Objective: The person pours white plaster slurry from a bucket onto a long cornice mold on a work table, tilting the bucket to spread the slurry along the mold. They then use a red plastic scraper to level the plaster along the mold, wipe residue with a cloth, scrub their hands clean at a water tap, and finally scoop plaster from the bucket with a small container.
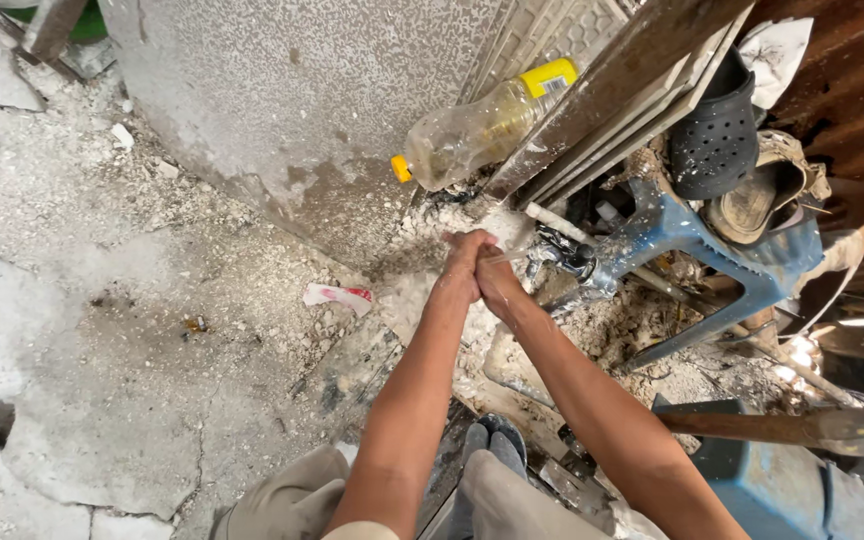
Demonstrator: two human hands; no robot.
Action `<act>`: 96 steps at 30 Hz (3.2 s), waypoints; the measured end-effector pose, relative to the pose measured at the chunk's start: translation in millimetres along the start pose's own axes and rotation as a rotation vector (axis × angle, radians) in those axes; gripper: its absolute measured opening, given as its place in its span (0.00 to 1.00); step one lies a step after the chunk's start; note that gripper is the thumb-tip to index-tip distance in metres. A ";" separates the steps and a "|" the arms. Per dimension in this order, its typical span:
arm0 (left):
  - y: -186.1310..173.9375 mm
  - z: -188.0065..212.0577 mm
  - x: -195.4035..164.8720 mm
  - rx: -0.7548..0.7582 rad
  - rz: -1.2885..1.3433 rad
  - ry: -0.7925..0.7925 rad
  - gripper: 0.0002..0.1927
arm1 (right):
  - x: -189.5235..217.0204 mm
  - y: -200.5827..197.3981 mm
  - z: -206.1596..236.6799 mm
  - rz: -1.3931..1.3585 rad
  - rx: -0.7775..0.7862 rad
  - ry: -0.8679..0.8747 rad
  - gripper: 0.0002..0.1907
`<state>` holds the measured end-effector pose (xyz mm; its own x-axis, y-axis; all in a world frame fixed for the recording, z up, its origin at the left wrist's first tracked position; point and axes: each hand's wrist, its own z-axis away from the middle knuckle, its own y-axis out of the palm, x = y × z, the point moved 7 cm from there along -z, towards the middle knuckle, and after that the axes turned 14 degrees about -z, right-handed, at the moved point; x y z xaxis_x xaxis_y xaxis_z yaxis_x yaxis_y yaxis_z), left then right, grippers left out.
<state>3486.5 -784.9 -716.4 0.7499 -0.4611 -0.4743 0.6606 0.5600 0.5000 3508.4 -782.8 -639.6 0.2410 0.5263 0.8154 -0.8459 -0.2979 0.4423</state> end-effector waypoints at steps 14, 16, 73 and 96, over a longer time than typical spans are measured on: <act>4.5 16.9 -33.3 -0.136 -0.773 0.628 0.19 | -21.6 14.4 31.2 -0.252 -0.161 0.346 0.44; -6.0 21.3 -36.6 -0.049 -0.524 0.697 0.21 | -30.2 12.0 18.2 -0.303 -0.208 0.470 0.35; -237.1 19.2 -9.9 -0.917 -2.217 0.083 0.18 | -71.5 -66.4 4.0 0.269 0.120 0.298 0.19; -100.9 1.5 -14.1 -0.434 -1.198 0.567 0.20 | -127.8 -35.4 60.2 0.525 0.199 0.891 0.42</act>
<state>3409.4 -835.9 -759.1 -0.4424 -0.5260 -0.7264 0.7411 0.2417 -0.6264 3536.1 -887.5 -737.0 -0.6382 0.6643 0.3890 -0.6300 -0.7411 0.2319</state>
